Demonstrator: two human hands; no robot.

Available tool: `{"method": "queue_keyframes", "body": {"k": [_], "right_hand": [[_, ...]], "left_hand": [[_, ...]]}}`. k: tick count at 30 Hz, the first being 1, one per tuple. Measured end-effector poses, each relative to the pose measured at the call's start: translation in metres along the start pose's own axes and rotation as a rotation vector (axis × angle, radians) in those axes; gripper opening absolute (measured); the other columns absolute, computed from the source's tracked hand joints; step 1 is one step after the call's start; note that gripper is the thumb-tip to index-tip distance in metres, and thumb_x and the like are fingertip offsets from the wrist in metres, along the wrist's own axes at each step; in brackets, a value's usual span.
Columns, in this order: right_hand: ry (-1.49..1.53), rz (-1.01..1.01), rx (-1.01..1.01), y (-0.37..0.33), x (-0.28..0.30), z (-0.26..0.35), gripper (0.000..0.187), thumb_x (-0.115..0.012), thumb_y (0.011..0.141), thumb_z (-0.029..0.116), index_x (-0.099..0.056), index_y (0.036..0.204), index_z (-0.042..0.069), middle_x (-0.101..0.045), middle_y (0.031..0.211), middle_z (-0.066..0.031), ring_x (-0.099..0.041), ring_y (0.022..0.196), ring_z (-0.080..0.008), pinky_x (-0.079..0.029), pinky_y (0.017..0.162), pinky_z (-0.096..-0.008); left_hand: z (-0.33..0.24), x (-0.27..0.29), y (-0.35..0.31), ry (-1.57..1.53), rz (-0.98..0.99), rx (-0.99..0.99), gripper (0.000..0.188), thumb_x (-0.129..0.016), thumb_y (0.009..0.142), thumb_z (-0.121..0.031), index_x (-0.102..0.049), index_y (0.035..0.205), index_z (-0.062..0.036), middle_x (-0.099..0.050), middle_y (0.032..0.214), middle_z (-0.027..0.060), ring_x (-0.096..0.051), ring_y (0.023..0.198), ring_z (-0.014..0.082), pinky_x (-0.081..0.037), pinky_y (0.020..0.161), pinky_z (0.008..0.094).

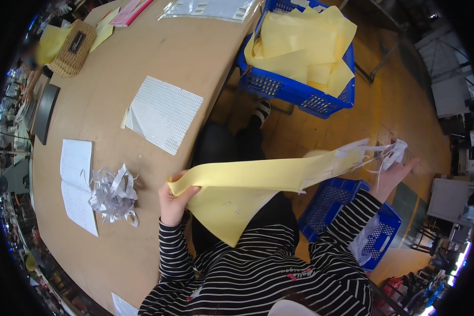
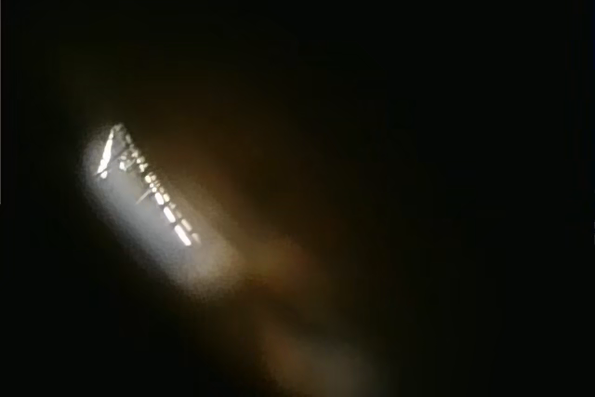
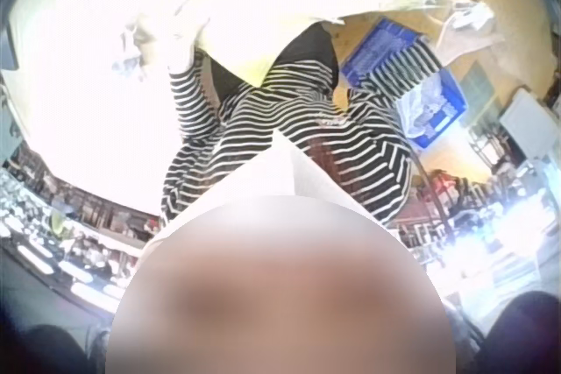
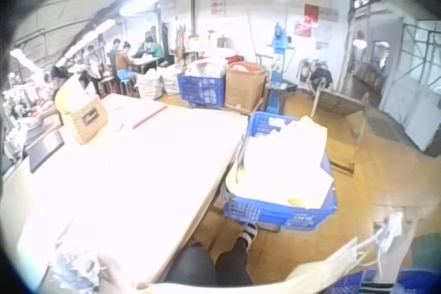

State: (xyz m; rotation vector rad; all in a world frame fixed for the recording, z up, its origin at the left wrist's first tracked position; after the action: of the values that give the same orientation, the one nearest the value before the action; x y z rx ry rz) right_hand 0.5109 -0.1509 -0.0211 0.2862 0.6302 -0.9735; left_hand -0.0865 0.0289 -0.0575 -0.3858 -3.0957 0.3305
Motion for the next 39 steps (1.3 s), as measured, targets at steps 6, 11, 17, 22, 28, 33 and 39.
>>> {"method": "queue_keyframes", "body": {"k": [6,11,17,22,28,33,39], "right_hand": [[-0.78,0.503,-0.005,-0.072,-0.117,-0.085,0.072,-0.066,0.09,0.032,-0.032,0.146,0.005,-0.046,0.141,-0.0142,-0.046,0.131,-0.0281,-0.039,0.109,-0.04],[-1.015,0.753,0.121,-0.101,-0.201,-0.17,0.053,-0.073,0.078,-0.001,-0.047,0.124,0.004,-0.053,0.136,-0.0116,-0.052,0.124,-0.0221,-0.04,0.105,-0.0344],[-0.706,0.956,-0.1,-0.176,-0.273,-0.202,0.016,-0.067,0.085,-0.003,-0.057,0.096,0.003,-0.068,0.095,-0.0062,-0.064,0.091,-0.0122,-0.05,0.08,-0.0273],[-0.765,1.097,0.333,-0.24,-0.322,-0.177,0.023,-0.069,0.074,0.0,-0.059,0.093,0.008,-0.068,0.1,-0.0071,-0.064,0.098,-0.0303,-0.05,0.09,-0.0431],[-0.78,1.155,0.703,-0.241,-0.327,-0.15,0.03,-0.06,0.071,-0.007,-0.058,0.096,0.008,-0.069,0.105,-0.0031,-0.06,0.11,-0.0351,-0.042,0.104,-0.053],[-0.385,0.638,0.415,-0.169,-0.278,-0.125,0.034,-0.052,0.072,-0.016,-0.049,0.098,0.005,-0.062,0.089,-0.0115,-0.061,0.09,-0.0249,-0.051,0.083,-0.0373],[0.095,0.248,-0.136,-0.086,-0.181,-0.106,0.022,-0.05,0.087,-0.003,-0.05,0.107,0.006,-0.059,0.098,-0.0103,-0.06,0.098,-0.0274,-0.052,0.09,-0.046]], "left_hand": [[-0.015,-0.018,-0.011,0.171,0.21,-0.126,0.021,-0.072,0.082,0.002,-0.076,0.102,-0.001,-0.07,0.115,0.0223,-0.07,0.1,0.0283,-0.055,0.088,0.0335],[-0.036,-0.051,-0.035,-0.08,0.824,-0.293,0.019,-0.071,0.079,-0.009,-0.079,0.096,-0.0067,-0.068,0.121,0.0208,-0.051,0.129,0.043,-0.042,0.107,0.0501],[-0.053,-0.071,-0.071,-0.852,1.245,0.138,0.135,-0.068,0.069,-0.079,0.024,0.154,-0.0286,0.015,0.163,0.0218,-0.006,0.15,0.0433,-0.017,0.116,0.0573],[-0.035,-0.077,-0.027,-0.587,0.513,0.28,0.099,-0.065,0.091,-0.049,-0.007,0.157,-0.0035,-0.024,0.158,0.0152,-0.029,0.145,0.0262,-0.029,0.116,0.0451],[-0.062,-0.101,-0.007,-0.21,0.489,0.114,0.065,-0.06,0.096,-0.003,-0.025,0.152,-0.0008,-0.047,0.14,0.0079,-0.046,0.13,0.0145,-0.039,0.108,0.0314],[-0.05,-0.106,-0.01,0.073,0.572,0.123,0.043,-0.055,0.098,0.0,-0.045,0.14,0.0001,-0.066,0.119,0.0059,-0.061,0.109,0.0138,-0.048,0.096,0.0296],[-0.027,-0.07,-0.01,-0.308,0.379,0.269,0.047,-0.057,0.095,0.004,-0.045,0.141,0.0019,-0.061,0.127,0.0068,-0.057,0.117,0.0149,-0.045,0.101,0.0299]]}}
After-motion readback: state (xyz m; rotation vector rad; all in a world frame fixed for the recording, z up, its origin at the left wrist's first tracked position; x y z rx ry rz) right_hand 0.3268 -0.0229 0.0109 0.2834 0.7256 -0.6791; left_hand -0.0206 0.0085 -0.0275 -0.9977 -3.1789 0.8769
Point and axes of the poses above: each hand's wrist, its own y-axis towards the middle knuckle, its own x-axis out of the back of the hand, z = x × y, the point moved 8 cm from there along y, towards the middle knuckle
